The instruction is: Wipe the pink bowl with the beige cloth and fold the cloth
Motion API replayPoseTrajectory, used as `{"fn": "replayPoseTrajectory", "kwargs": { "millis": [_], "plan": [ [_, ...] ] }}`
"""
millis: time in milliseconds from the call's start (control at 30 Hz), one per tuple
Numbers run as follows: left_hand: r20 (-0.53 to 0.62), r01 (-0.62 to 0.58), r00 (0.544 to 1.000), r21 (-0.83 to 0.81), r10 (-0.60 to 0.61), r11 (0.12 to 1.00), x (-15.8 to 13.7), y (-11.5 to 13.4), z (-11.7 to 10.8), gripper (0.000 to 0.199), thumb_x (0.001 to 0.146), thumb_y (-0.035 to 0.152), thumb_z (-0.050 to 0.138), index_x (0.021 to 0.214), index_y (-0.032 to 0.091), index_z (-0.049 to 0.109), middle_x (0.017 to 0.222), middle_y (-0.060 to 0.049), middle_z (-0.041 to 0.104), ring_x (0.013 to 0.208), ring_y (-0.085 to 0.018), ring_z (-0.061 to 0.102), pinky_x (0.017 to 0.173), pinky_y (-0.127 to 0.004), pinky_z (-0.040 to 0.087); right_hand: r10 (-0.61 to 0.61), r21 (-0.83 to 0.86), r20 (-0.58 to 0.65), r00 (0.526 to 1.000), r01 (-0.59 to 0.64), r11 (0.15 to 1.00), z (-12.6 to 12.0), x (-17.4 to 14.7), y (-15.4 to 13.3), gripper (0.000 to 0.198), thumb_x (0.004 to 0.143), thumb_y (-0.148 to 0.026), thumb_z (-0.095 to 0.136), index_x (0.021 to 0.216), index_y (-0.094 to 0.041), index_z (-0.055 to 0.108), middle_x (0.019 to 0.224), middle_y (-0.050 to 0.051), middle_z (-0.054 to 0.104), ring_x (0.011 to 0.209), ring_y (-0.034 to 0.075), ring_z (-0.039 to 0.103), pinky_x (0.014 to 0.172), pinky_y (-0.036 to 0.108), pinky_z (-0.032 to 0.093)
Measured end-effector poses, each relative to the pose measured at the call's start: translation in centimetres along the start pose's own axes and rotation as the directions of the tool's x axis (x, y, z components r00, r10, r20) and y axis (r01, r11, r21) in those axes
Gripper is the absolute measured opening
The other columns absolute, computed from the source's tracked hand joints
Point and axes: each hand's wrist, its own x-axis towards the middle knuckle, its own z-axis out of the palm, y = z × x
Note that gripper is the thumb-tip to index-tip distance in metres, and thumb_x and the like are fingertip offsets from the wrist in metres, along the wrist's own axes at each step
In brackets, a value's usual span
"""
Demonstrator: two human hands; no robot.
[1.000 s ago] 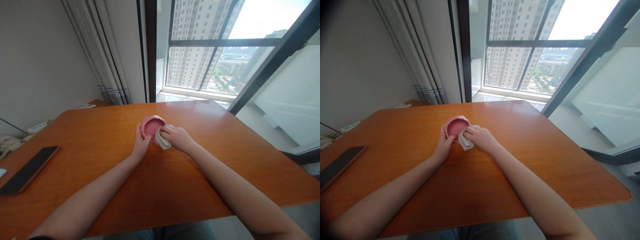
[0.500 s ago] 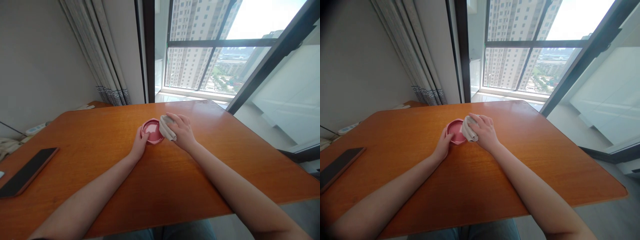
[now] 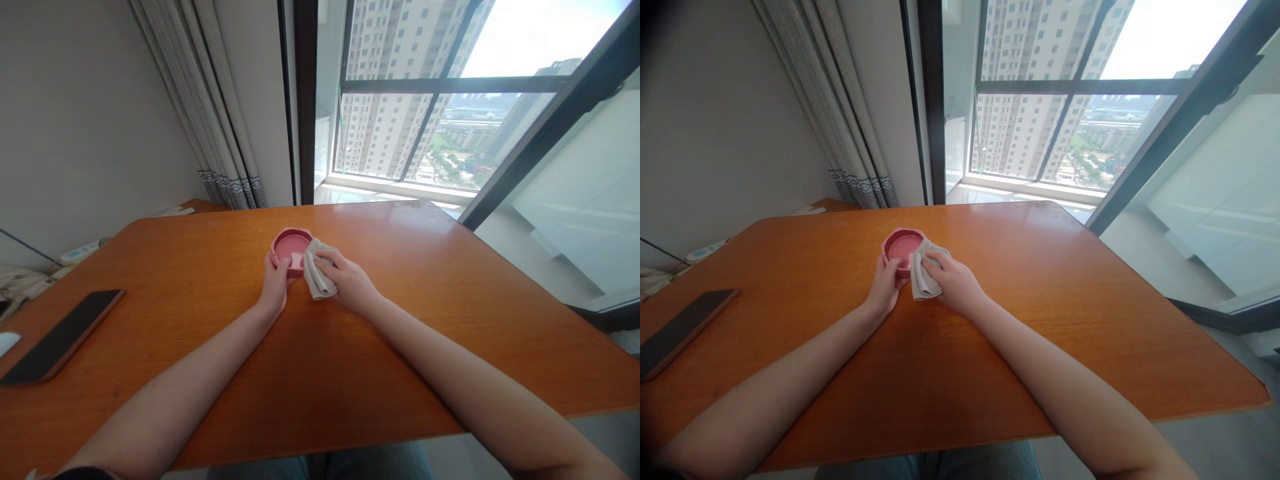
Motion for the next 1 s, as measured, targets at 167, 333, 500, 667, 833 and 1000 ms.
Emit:
{"fn": "replayPoseTrajectory", "kwargs": {
  "millis": [167, 333, 500, 667, 833, 1000],
  "plan": [
    [-0.036, -0.008, 0.999, -0.079, 0.005, 0.997, 0.2, 0.2, -0.1, 0.030, 0.068, 0.029, 0.062, 0.084, 0.022, 0.037, 0.074, 0.007, 0.048, 0.061, -0.006, 0.052, 0.061, -0.021, 0.049, -0.061, -0.046, 0.080, 0.995, 0.065, 0.997, 0.8, -0.3, -1.1, 0.047, 0.077, -0.021, 0.058, 0.124, -0.016, 0.054, 0.133, 0.014, 0.050, 0.103, 0.023, 0.059, 0.084, 0.033, 0.050],
    [0.007, 0.017, 1.000, -0.075, -0.016, 0.997, 0.1, 0.0, -0.1, 0.031, 0.069, 0.028, 0.062, 0.088, 0.022, 0.039, 0.074, 0.007, 0.051, 0.060, -0.007, 0.053, 0.059, -0.021, 0.047, -0.020, -0.126, -0.038, 0.999, 0.015, 0.992, 0.8, -0.6, -0.9, 0.043, 0.085, -0.018, 0.048, 0.128, -0.019, 0.052, 0.134, 0.012, 0.051, 0.098, 0.020, 0.061, 0.080, 0.029, 0.050],
    [0.055, -0.053, 0.997, 0.007, 0.053, 0.999, -0.2, -0.2, 0.1, 0.039, 0.068, 0.026, 0.066, 0.099, 0.023, 0.044, 0.087, 0.003, 0.058, 0.076, -0.011, 0.060, 0.072, -0.027, 0.050, -0.031, -0.136, 0.066, 0.997, 0.040, 0.990, 1.1, -0.2, -1.2, 0.047, 0.085, -0.019, 0.049, 0.132, -0.018, 0.046, 0.135, 0.010, 0.050, 0.106, 0.020, 0.057, 0.075, 0.028, 0.050],
    [0.207, -0.021, 0.978, -0.032, 0.027, 0.999, -0.6, 0.0, 0.5, 0.053, 0.069, 0.025, 0.069, 0.116, 0.025, 0.045, 0.105, -0.001, 0.061, 0.093, -0.014, 0.061, 0.088, -0.031, 0.048, -0.047, -0.162, 0.069, 0.996, 0.058, 0.985, 1.5, 0.1, -1.3, 0.035, 0.086, -0.016, 0.047, 0.121, -0.014, 0.052, 0.124, 0.012, 0.055, 0.094, 0.019, 0.057, 0.077, 0.030, 0.047],
    [0.386, 0.129, 0.920, -0.123, -0.072, 0.984, -1.1, 0.5, 0.6, 0.051, 0.079, 0.049, 0.059, 0.121, 0.023, 0.048, 0.110, -0.006, 0.063, 0.098, -0.019, 0.062, 0.084, -0.035, 0.049, -0.103, -0.262, -0.030, 0.994, 0.092, 0.961, 0.8, 0.1, 0.0, 0.016, 0.086, -0.014, 0.045, 0.092, -0.016, 0.059, 0.093, 0.007, 0.062, 0.074, 0.014, 0.053, 0.066, 0.028, 0.039],
    [0.458, 0.218, 0.877, -0.114, -0.144, 0.969, -0.9, 0.8, 0.3, 0.055, 0.080, 0.054, 0.055, 0.119, 0.015, 0.055, 0.112, -0.012, 0.065, 0.101, -0.024, 0.062, 0.081, -0.035, 0.051, -0.292, -0.349, 0.026, 0.956, 0.282, 0.894, -1.0, 0.2, 1.3, 0.017, 0.086, -0.012, 0.043, 0.079, -0.017, 0.057, 0.085, 0.004, 0.062, 0.065, 0.012, 0.047, 0.059, 0.027, 0.032]
  ]
}}
